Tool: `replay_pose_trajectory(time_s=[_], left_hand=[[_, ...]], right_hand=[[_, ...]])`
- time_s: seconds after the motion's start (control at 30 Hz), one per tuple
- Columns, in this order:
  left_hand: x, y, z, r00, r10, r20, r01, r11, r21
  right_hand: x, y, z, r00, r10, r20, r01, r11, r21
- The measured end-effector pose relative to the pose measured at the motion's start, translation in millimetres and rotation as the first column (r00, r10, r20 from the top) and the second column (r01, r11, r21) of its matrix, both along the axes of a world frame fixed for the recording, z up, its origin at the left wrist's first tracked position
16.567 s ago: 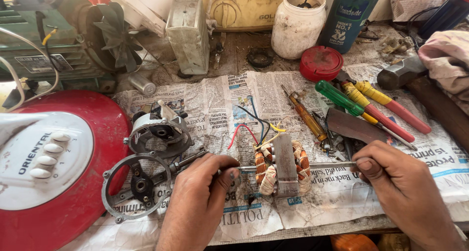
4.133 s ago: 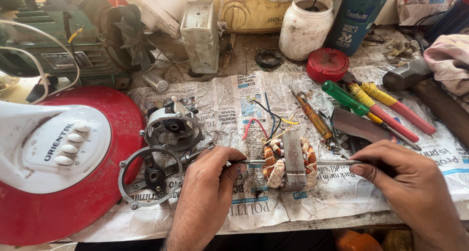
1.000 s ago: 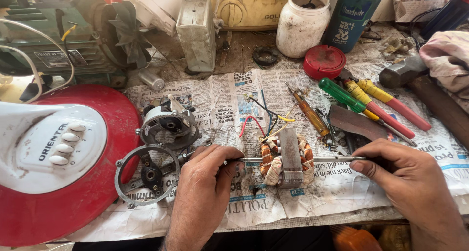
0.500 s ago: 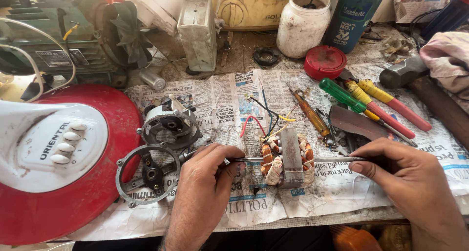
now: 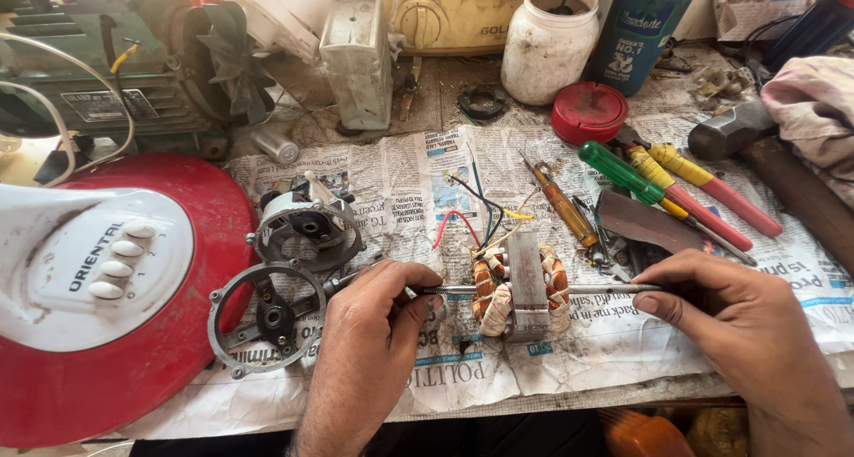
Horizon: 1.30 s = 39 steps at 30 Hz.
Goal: The person threads a long threaded rod through the wound stator of a disassembled fan motor, then holds the stator and works the rod and shaft into the central bore, twisting and pushing to seat the rotor shaft through the windings on a newspaper-covered workbench.
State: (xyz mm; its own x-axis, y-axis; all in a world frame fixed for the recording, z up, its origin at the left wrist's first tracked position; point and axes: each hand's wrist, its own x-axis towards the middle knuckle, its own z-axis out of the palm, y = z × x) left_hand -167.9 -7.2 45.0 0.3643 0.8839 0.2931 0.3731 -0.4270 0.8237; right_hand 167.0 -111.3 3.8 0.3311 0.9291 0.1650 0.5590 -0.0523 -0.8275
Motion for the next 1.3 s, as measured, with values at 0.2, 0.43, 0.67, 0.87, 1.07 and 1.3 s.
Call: replay_pose_trajectory(time_s=[0.2, 0.43, 0.67, 0.87, 1.07, 1.3], left_hand=[[4.0, -0.7, -1.7, 0.993, 0.035, -0.112, -0.017, 0.988, 0.153], [1.3, -1.5, 5.3, 1.000, -0.024, 0.007, 0.024, 0.999, -0.031], [-0.7, -5.5, 8.7, 0.996, -0.086, 0.008, 0.085, 0.990, 0.112], [19.6, -16.7, 16.9, 0.990, -0.136, -0.021, 0.138, 0.974, 0.182], [21.4, -17.4, 24.3, 0.990, -0.135, -0.038, 0.139, 0.985, 0.105], [16.5, -14.5, 21.6, 0.990, -0.141, -0.019, 0.142, 0.988, 0.062]], right_hand=[[11.5, -1.2, -15.2, 0.990, -0.042, 0.136, 0.053, 0.996, -0.073], [-4.6, -2.8, 5.7, 0.983, 0.026, 0.181, -0.020, 0.999, -0.035], [-52.0, -0.5, 48.8, 0.844, 0.015, 0.536, -0.135, 0.973, 0.186], [-74.4, 3.8, 64.2, 0.663, 0.128, 0.738, -0.308, 0.944, 0.114], [-80.9, 7.2, 68.9, 0.653, 0.181, 0.735, -0.305, 0.952, 0.037], [-82.5, 8.7, 63.0, 0.701, 0.158, 0.696, -0.291, 0.954, 0.077]])
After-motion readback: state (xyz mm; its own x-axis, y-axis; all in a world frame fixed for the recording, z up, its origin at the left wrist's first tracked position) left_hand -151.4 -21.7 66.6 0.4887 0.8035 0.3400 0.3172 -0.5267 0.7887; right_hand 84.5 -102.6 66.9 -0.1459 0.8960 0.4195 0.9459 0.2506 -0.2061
